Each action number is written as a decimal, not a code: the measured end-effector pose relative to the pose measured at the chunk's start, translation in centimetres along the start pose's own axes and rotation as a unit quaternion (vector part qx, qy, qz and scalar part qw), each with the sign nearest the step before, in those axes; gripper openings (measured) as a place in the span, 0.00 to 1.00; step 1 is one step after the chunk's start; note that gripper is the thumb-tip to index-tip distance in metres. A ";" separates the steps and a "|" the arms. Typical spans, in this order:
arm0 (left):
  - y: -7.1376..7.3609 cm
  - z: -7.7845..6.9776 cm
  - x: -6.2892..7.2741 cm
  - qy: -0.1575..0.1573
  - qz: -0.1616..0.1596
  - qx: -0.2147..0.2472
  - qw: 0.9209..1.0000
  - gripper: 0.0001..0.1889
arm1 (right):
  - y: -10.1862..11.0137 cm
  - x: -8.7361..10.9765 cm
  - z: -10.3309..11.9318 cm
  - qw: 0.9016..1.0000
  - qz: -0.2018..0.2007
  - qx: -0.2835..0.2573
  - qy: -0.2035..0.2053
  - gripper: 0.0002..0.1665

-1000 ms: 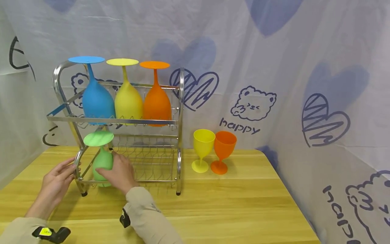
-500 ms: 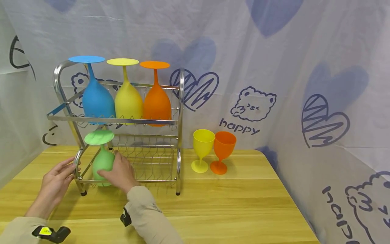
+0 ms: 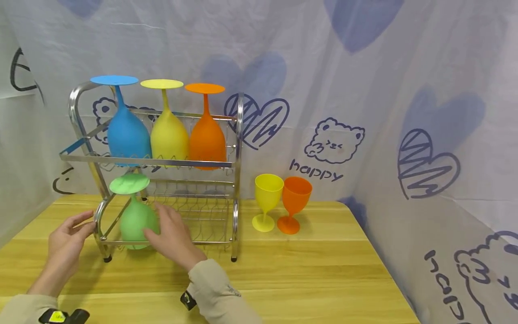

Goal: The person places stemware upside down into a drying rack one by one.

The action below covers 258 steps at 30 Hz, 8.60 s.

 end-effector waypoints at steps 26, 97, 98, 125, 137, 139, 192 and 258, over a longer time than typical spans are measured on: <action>-4.8 -6.9 7.8 -0.189 -0.007 -0.097 0.977 0.17 | 14.7 6.4 -1.4 0.969 -0.194 -0.081 0.130 0.20; -15.0 -10.0 9.8 -0.184 0.199 0.038 0.962 0.27 | 24.3 8.6 -19.1 0.926 -0.296 -0.177 -0.156 0.52; -15.1 -10.0 9.8 -0.182 0.200 0.039 0.962 0.27 | 24.2 8.8 -18.8 0.928 -0.292 -0.172 -0.152 0.52; -18.4 -9.1 11.4 -0.190 0.278 0.002 0.942 0.45 | 20.2 11.8 -7.9 0.959 -0.224 0.080 0.152 0.53; -20.3 -8.7 12.0 -0.192 0.291 -0.021 0.937 0.46 | 19.1 11.9 -6.3 0.920 -0.204 0.222 0.249 0.59; -20.6 -8.8 12.1 -0.201 0.292 -0.022 0.935 0.46 | 18.9 12.1 -6.1 0.916 -0.199 0.231 0.259 0.58; -20.8 -8.6 11.5 -0.099 0.335 0.187 0.918 0.36 | 16.6 12.6 -4.6 0.906 -0.139 -0.399 0.018 0.33; -0.4 0.0 0.7 0.013 0.050 -0.121 0.991 0.30 | 11.1 8.9 0.5 0.934 -0.172 -0.096 0.299 0.38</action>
Point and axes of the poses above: each hand's wrist, its own x-axis away from the middle knuckle, its own y-axis out of the back of the hand, z = x × y, the point moved 4 cm from there along -x, towards the middle knuckle, and after that the axes turned 11 degrees about -x, right-handed, at the moved point
